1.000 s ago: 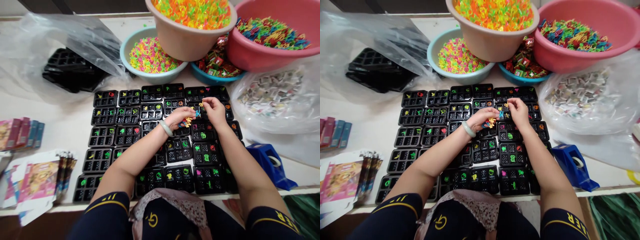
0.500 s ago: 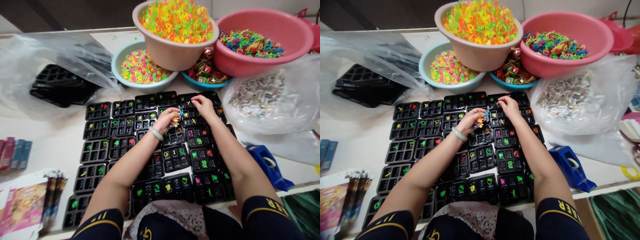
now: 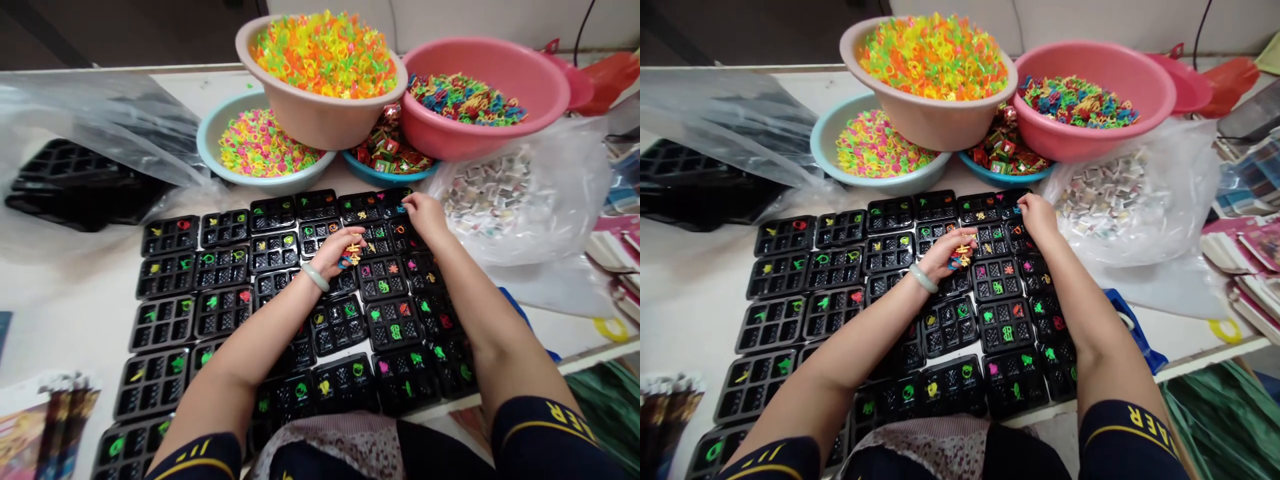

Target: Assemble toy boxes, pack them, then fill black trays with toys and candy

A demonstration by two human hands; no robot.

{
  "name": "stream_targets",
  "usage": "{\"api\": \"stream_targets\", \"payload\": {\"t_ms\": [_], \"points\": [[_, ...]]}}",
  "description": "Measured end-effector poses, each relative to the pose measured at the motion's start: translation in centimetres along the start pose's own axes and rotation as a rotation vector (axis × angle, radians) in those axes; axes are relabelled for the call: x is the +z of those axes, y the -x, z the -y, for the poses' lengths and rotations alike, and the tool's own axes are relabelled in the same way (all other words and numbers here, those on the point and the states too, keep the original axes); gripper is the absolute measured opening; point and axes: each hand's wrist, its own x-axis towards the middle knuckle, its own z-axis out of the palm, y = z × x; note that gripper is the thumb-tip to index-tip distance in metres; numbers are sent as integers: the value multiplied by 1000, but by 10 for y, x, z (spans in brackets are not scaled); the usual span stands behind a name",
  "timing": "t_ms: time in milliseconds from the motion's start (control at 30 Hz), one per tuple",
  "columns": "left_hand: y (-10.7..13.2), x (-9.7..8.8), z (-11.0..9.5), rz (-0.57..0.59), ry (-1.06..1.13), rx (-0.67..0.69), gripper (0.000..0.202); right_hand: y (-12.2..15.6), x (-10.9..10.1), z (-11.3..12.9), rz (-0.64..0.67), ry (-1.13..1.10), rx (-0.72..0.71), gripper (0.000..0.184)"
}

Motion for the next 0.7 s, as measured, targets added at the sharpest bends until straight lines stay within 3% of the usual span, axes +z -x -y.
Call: {"api": "stream_targets", "payload": {"t_ms": [100,167,267,333,433,533,633,700], "points": [[2,-5,2,-5,40,-6,24,-17,-1,-7,75,212,-10,16],[4,-7,3,-10,52,-4,21,-12,1,6,83,198,-64,15],[6,-10,0,-30,77,3,15,16,2,46,149,-38,-255,13],[7,-10,-1,-59,92,3,12,40,4,76,326,-215,-382,13],[10,-10,-2,-99,127,-5,10,66,10,106,430,-326,-429,10],[15,-13,-3,-85,188,-50,14,73,22,110,421,-468,-272,13],[23,-20,-3,-36,231,-77,18,71,33,104,472,-707,26,25],[28,-24,-3,-30,223,-26,18,70,38,102,495,-815,179,33]]}}
